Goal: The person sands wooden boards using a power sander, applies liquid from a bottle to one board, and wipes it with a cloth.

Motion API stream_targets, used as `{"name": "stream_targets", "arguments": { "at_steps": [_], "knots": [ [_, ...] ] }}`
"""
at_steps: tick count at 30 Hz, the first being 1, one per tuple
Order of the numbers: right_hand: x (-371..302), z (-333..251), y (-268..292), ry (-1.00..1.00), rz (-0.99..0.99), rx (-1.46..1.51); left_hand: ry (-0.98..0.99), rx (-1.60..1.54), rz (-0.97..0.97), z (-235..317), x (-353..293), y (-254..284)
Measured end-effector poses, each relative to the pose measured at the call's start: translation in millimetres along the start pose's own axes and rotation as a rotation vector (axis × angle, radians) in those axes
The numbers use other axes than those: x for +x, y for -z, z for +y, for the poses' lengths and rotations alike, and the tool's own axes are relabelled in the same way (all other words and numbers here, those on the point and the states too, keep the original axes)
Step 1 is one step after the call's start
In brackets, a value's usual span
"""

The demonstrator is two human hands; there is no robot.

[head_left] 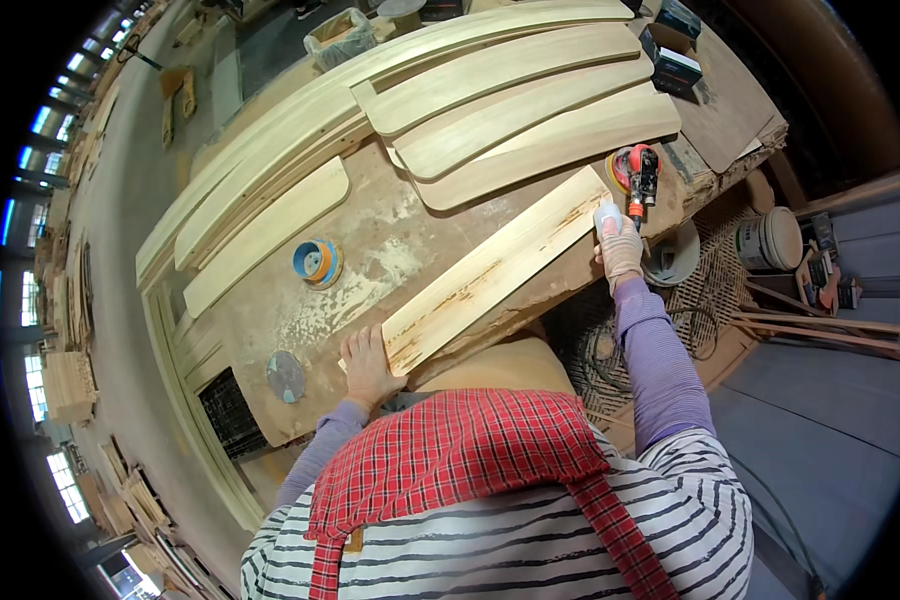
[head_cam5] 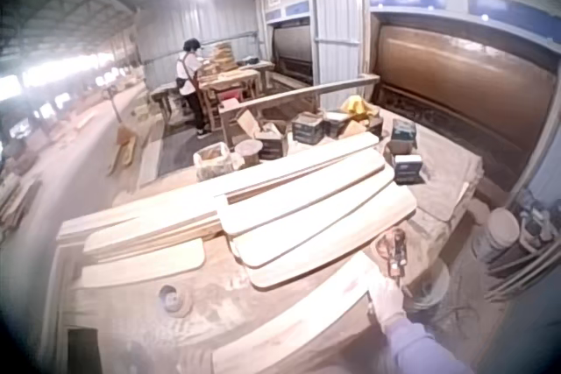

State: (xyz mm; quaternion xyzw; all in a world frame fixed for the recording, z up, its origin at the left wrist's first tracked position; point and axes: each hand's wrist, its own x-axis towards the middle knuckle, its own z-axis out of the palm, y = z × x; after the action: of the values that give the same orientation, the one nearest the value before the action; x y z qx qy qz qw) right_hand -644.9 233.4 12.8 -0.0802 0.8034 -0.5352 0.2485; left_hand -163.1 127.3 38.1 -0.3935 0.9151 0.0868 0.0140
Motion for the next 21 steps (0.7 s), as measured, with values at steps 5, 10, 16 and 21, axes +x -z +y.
{"name": "stream_targets", "arguments": {
  "at_steps": [5, 10, 16, 21],
  "knots": [
    [-16, -3, -1, 0.06, -0.075, -0.07, -0.027, -0.016, 0.022, -9, 0, -9],
    [-36, -7, -9, 0.0, -0.116, -0.09, -0.021, 0.015, 0.005, -11, -3, -13],
    [-24, -4, -6, 0.038, 0.0, -0.101, 0.005, 0.045, -0.048, -9, -1, -9],
    [-13, -2, -10, 0.057, -0.052, -0.112, 0.004, 0.051, -0.03, -4, 0, -6]
  ]
}}
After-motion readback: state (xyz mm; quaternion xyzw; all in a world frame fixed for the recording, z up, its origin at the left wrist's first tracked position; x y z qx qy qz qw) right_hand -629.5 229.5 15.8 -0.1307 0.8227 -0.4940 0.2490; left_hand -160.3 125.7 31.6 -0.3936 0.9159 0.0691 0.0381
